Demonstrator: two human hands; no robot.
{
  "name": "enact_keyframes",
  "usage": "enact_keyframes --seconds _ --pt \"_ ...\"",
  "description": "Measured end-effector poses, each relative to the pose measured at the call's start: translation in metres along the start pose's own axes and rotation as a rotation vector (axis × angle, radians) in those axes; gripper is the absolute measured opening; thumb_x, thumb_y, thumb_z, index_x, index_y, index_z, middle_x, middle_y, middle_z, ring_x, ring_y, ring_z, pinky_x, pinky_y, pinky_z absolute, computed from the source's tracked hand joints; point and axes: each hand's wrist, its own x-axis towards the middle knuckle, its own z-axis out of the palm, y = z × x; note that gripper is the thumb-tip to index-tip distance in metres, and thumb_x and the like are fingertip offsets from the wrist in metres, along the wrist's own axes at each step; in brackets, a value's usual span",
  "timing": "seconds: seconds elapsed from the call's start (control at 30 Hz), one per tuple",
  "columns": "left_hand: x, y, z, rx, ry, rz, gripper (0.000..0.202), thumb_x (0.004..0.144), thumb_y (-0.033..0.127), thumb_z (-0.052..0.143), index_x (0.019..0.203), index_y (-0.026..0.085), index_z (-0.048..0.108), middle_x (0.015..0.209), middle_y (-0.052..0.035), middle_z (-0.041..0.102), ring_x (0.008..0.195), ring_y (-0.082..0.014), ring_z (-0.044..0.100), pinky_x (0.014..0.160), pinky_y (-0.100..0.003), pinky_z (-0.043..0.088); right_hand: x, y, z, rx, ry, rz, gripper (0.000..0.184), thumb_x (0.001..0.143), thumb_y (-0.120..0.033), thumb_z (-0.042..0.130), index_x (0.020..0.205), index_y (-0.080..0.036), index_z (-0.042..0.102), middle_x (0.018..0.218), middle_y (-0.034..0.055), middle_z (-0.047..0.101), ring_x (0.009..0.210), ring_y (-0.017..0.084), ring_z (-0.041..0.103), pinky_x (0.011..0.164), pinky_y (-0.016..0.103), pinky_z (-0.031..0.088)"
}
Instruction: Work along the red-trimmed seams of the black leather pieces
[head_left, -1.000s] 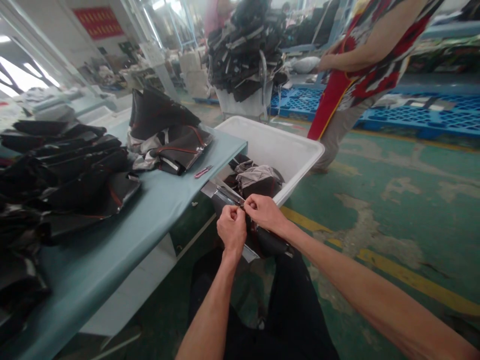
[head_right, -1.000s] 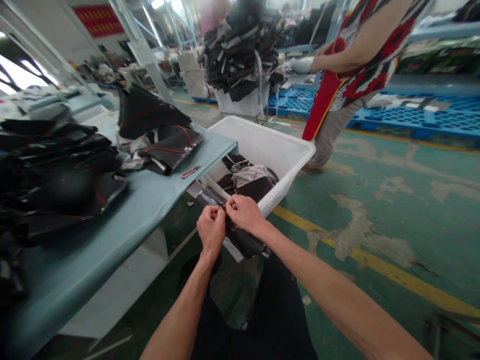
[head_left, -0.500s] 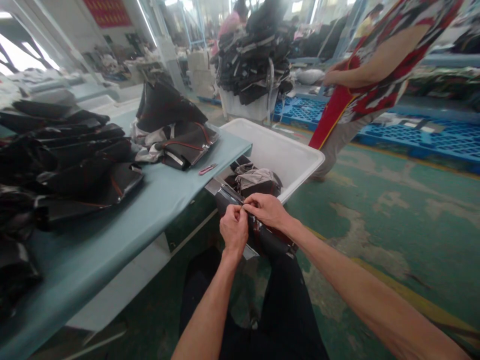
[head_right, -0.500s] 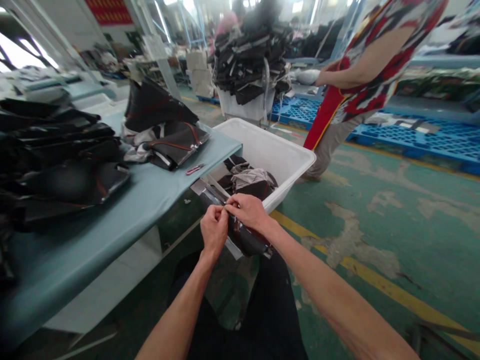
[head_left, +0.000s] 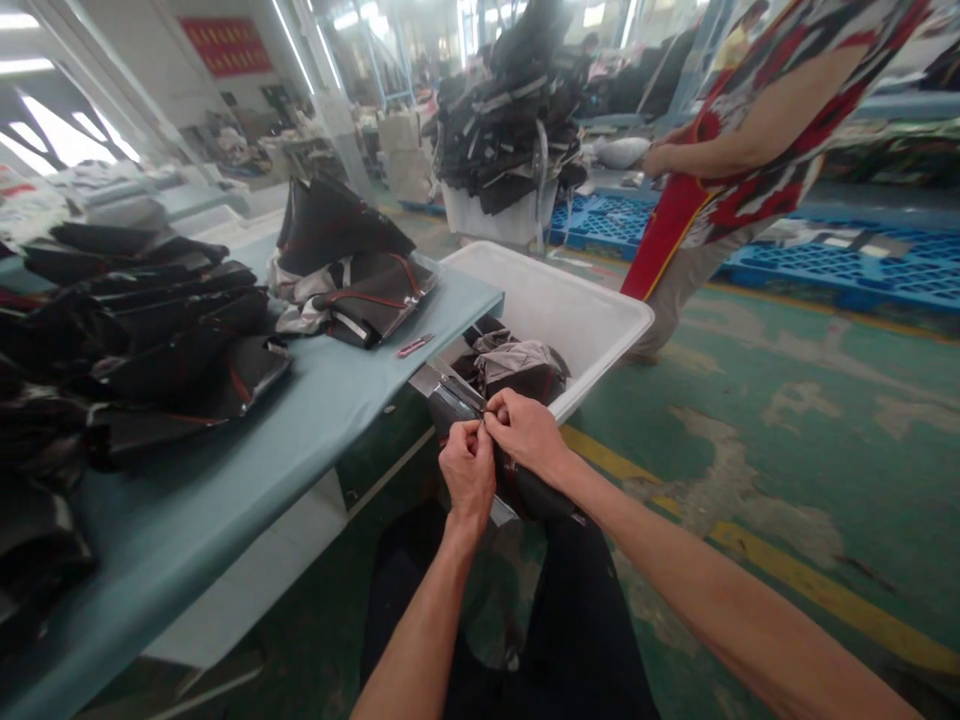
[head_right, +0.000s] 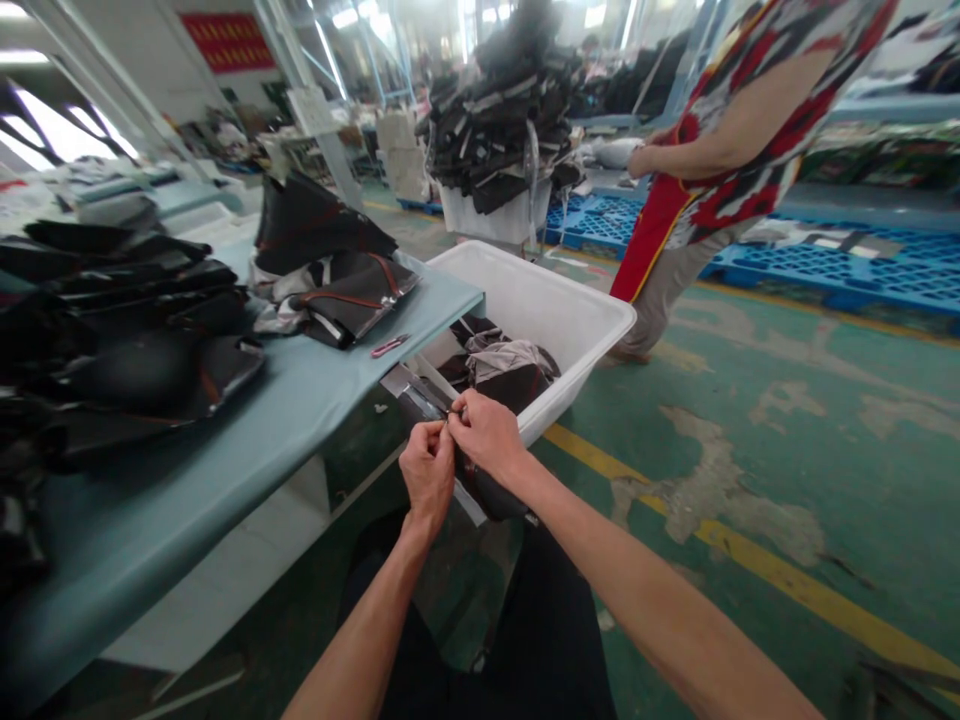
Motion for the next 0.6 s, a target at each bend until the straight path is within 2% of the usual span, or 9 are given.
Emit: enact_keyframes --seconds 0.1,0.23,0.3,0.4,0.6 --pt "-0.001 0.001 0.001 0.001 0.028 -0.006 0.02 0.09 0.038 0.062 0.084 0.02 0.067 0.063 0.0029 0.06 0.059 -0.0118 0.053 0.063 -0.025 0.041 0.0 0.0 0.001 0.003 -0.007 0.039 0.012 0.09 -0.029 0.062 0.089 -0.022 0.071 0.08 0.0008 0.072 0.073 0.016 0.061 0.067 0.028 0.036" --pt "-0.001 0.003 -0.001 -0.009 0.032 -0.036 0.021 0.09 0.039 0.062 0.085 0.019 0.069 0.064 0.0025 0.061 0.06 -0.0121 0.054 0.065 -0.025 0.042 0.002 0.005 0.001 0.023 -0.048 -0.101 0.012 0.091 -0.022 0.059 0.09 -0.021 0.071 0.089 0.0026 0.072 0.08 0.016 0.062 0.073 0.028 0.039" --pt "0.001 0.004 -0.005 -0.017 -0.019 -0.05 0.024 0.09 0.041 0.061 0.089 0.019 0.071 0.068 0.0008 0.065 0.063 -0.0128 0.057 0.067 -0.026 0.043 0.003 0.008 0.002 0.032 -0.068 -0.152 0.012 0.091 -0.018 0.058 0.091 -0.019 0.07 0.092 0.0038 0.072 0.082 0.016 0.062 0.076 0.028 0.041" --pt "0.011 0.008 -0.015 -0.001 -0.121 -0.076 0.031 0.089 0.046 0.061 0.09 0.018 0.073 0.069 -0.0003 0.067 0.063 -0.0134 0.057 0.066 -0.026 0.042 0.002 0.01 0.003 0.028 -0.071 -0.155 0.013 0.092 -0.019 0.057 0.094 -0.019 0.07 0.093 0.0047 0.072 0.084 0.018 0.063 0.077 0.029 0.041" --pt "0.041 0.009 -0.032 0.024 -0.344 -0.159 0.042 0.079 0.058 0.068 0.074 0.017 0.072 0.06 0.0016 0.06 0.057 -0.0119 0.049 0.058 -0.026 0.035 0.005 0.017 0.009 0.092 -0.08 -0.132 0.014 0.093 -0.022 0.058 0.095 -0.021 0.072 0.092 0.0037 0.074 0.085 0.018 0.065 0.076 0.03 0.041"
